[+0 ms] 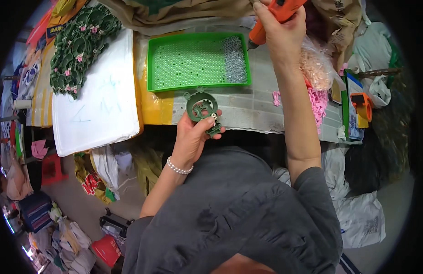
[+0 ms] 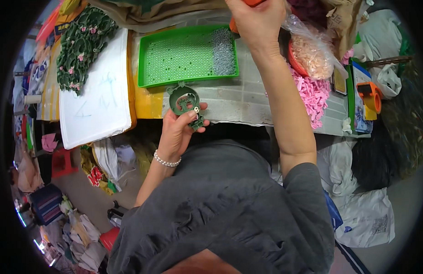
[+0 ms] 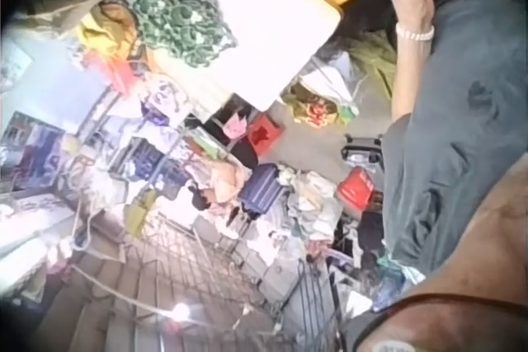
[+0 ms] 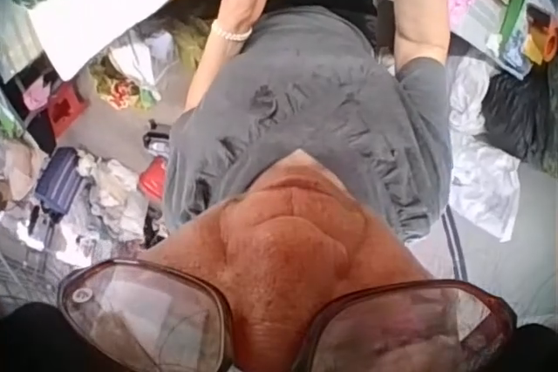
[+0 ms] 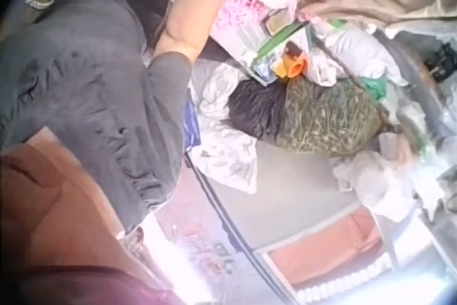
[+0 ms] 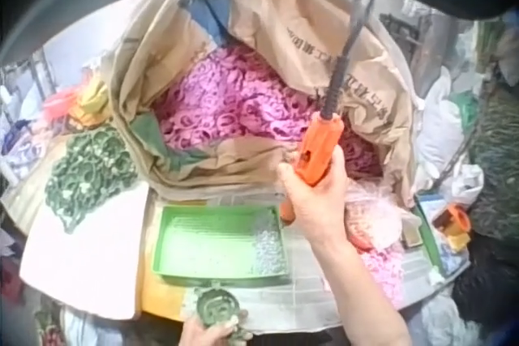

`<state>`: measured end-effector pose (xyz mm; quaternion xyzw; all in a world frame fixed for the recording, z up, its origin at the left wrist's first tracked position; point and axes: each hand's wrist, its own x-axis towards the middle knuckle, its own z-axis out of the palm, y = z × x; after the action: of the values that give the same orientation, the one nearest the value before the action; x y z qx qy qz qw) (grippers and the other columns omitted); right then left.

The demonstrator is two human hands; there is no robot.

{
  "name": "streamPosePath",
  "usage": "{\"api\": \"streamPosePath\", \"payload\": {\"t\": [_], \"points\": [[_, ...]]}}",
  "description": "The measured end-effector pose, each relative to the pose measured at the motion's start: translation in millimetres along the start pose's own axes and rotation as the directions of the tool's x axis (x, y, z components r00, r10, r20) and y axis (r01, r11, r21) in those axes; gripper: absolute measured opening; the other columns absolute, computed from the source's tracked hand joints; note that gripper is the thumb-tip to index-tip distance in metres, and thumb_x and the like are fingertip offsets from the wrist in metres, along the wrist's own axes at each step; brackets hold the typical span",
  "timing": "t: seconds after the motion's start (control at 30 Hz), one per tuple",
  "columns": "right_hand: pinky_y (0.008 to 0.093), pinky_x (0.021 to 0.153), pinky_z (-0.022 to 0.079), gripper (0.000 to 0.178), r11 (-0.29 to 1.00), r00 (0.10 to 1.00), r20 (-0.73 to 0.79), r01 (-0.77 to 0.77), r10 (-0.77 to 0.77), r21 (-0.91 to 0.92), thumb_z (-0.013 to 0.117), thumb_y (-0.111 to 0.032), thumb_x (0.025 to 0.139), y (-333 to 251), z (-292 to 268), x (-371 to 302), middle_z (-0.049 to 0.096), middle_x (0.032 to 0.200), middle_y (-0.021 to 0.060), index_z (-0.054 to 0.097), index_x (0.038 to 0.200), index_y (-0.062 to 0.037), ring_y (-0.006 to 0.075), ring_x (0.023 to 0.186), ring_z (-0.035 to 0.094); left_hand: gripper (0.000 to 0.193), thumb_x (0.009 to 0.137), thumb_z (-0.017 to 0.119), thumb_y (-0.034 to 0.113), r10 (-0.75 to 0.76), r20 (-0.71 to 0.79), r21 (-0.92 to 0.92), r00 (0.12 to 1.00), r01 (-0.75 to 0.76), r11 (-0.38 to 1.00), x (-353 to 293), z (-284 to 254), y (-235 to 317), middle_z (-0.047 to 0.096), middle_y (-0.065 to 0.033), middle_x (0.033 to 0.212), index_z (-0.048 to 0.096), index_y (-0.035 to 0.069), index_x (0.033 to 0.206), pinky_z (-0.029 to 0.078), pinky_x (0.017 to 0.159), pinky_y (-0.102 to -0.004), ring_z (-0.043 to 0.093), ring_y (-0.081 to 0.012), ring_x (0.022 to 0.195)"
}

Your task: The recorder is assembling small plastic decorations using a hot glue gun and tiny beads.

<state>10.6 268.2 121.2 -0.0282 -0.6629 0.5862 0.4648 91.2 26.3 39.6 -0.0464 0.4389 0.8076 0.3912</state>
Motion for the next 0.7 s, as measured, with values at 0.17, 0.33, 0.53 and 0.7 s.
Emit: {"api": "streamPosePath", "payload": {"t": [0.17,0.33,0.53,0.7], "points": [[0.0291,0.074,0.053,0.04,0.981,0.984,0.089,-0.161,0.152,0.111,0.064,-0.002,0.083,-8.8,6.7,-26.6,0.058,0.103,0.0084,0.047,0.118,-0.0005,0.0148,0.083,0.061,0.031,0.085,0.061,0.002,0.019,0.026,-0.08,0.999,-0.017,0.997,3.5,-7.8,2.0,0.06,-0.0146,0.114,0.048,0.005,0.112,0.058,0.064,-0.0294,0.067,-0.0233,0.082],[0.0299,0.068,0.054,0.035,0.96,0.968,0.152,-0.222,0.198,0.168,0.066,-0.014,0.084,-16.7,14.9,-43.7,0.059,0.095,0.0101,0.05,0.112,-0.0015,0.0163,0.075,0.061,0.032,0.084,0.061,-0.001,0.048,-0.008,-0.044,0.999,-0.049,0.998,12.1,-11.1,2.6,0.06,-0.0138,0.114,0.048,0.005,0.112,0.058,0.066,-0.0295,0.068,-0.0233,0.084],[0.029,0.06,0.052,0.028,0.929,0.907,0.291,-0.349,0.304,0.119,0.057,-0.019,0.088,-5.7,21.8,-56.9,0.063,0.085,0.0135,0.054,0.104,0.0041,0.0171,0.064,0.063,0.027,0.086,0.062,0.001,0.089,-0.052,-0.022,0.995,-0.09,0.996,16.5,-11.2,5.4,0.062,-0.015,0.113,0.054,0.002,0.112,0.056,0.068,-0.0289,0.067,-0.0209,0.084],[0.0278,0.057,0.051,0.027,0.923,0.884,0.336,-0.374,0.325,0.09,0.057,-0.022,0.089,1.5,27.3,-65.2,0.06,0.08,0.0103,0.053,0.1,0.0023,0.0152,0.061,0.061,0.029,0.086,0.062,0.001,0.066,-0.054,-0.039,0.996,-0.068,0.997,19.5,-12.5,7.1,0.062,-0.0152,0.111,0.054,0.001,0.114,0.057,0.067,-0.0272,0.068,-0.0214,0.083]]}}
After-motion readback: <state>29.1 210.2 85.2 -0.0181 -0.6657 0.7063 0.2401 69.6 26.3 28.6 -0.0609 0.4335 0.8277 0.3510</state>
